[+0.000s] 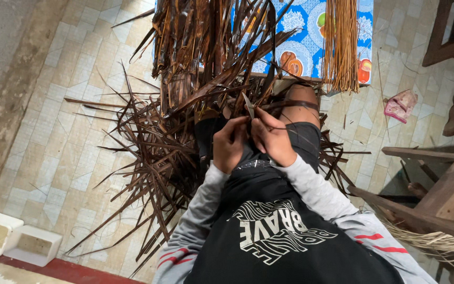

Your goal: The person sits on the floor and uses a knife to scrape and separate dried palm leaves. They hold the leaves with one hand and scrape them with the other, creating a pile of processed material.

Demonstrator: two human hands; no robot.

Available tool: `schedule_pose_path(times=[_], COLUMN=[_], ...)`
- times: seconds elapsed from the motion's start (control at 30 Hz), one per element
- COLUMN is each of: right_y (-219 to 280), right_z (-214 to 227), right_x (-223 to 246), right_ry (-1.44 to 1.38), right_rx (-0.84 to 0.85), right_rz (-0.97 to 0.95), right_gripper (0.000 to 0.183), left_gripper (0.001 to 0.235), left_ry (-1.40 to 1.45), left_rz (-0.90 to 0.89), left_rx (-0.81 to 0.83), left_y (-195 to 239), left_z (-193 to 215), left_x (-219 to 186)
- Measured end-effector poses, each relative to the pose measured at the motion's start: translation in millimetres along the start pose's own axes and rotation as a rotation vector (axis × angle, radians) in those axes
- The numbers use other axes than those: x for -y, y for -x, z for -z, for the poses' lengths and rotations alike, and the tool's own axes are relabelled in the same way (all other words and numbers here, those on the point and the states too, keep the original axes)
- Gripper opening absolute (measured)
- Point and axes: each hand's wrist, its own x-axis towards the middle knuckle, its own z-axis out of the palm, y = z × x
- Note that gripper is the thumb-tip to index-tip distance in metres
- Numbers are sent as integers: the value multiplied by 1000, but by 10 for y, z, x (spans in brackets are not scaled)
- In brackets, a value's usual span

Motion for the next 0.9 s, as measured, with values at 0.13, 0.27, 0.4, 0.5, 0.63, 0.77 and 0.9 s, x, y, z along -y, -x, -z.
schedule_pose_path(times=[0.13,0.27,0.4,0.5,0.63,0.77,0.9], right_y=[-115,-306,-370,-484,-463,-171,-35], right_z=[94,154,118,233,140,17,-225], right_x=[89,321,465,564,764,349,167], right_ry=[1,-21,-33,45,72,25,41], right_rx=[-16,-44,-64,-60,-56,121,173], right_rz=[4,21,22,52,99,-24,-111], right_gripper=[39,35,35,42,41,39,45], left_gripper=[28,29,30,21,20,20,16], left_ry=[-93,-114,-222,-313,-387,-358,-295], left_rz=[-4,40,26,7,77,33,5], left_rx=[21,-2,-27,-80,-125,-163,-144], left_y=[208,344,360,431,454,247,54], left_z=[128,170,198,235,319,194,75], left_x=[-10,82,107,206,327,306,173])
